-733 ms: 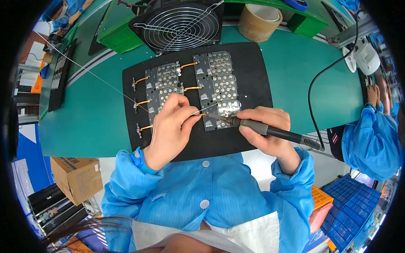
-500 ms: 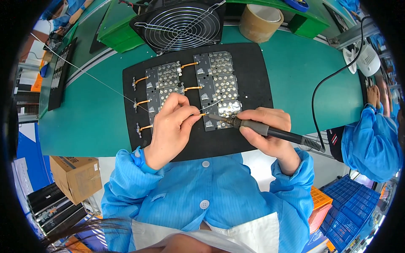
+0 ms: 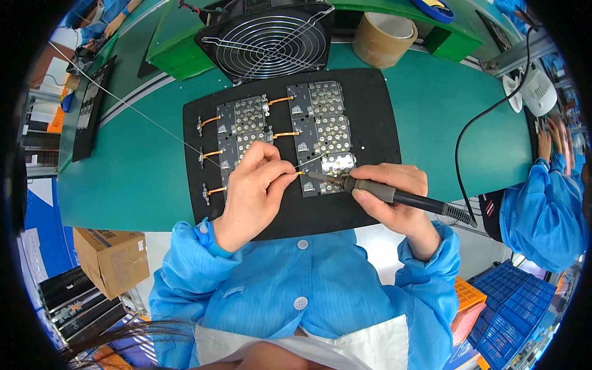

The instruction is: The person solders components and wires onto LED circuit boards at an assembly workstation. This is done using a soldering iron and solder wire.

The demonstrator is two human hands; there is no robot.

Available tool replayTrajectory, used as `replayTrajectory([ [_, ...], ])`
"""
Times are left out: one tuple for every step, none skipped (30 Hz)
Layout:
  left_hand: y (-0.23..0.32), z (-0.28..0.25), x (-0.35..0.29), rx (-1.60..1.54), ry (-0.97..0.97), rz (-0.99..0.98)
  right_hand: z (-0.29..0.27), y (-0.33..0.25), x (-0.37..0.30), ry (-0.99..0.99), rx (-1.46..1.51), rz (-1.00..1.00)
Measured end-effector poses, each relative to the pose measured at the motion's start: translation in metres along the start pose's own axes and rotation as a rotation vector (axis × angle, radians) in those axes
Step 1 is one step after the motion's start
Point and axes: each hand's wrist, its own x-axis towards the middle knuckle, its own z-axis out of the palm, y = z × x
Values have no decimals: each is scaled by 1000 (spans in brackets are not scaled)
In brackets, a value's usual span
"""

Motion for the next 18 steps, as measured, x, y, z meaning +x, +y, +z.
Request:
replayTrajectory([
  [0, 0, 0, 1, -4, -1, 0, 0, 0, 1, 0, 1],
  [0, 0, 1, 3, -8, -1, 0, -1, 0, 5, -3, 17],
  [0, 0, 1, 3, -8, -2, 0, -1, 0, 9, -7, 33],
  [1, 0, 1, 4, -10, 0, 0, 0, -1, 10, -7, 34],
  [1, -1, 1, 5, -11, 2, 0, 0, -1, 12, -3, 22],
  [1, 0, 1, 4, -11, 3, 0, 1, -1, 13, 1, 9],
  [0, 0, 0, -3, -8, 1, 0, 1, -1, 13, 1, 10],
  [0, 0, 0, -11, -5, -1, 0, 1, -1, 8, -2, 0],
  [-1, 0, 0, -11, -5, -2, 0, 1, -1, 3, -5, -9],
  [-1, 0, 0, -8, -3, 0, 0, 1, -1, 3, -5, -8],
  [-1, 0, -1, -4, -1, 3, 0, 1, -1, 5, 1, -10],
  [-1, 0, -1, -5, -1, 2, 1, 1, -1, 7, 7, -12],
  [0, 0, 0, -5, -2, 2, 1, 1, -1, 7, 7, -11],
  [0, 0, 0, -5, -3, 2, 0, 1, -1, 9, 1, -7],
  [0, 0, 0, -5, -3, 2, 0, 1, -1, 11, -5, -3],
  [-1, 0, -1, -3, -2, 5, 0, 1, -1, 10, -4, -3],
  [-1, 0, -1, -2, 0, 9, 0, 1, -1, 5, -5, -4],
  [-1, 0, -1, -2, 0, 8, 0, 1, -1, 0, -5, -4],
])
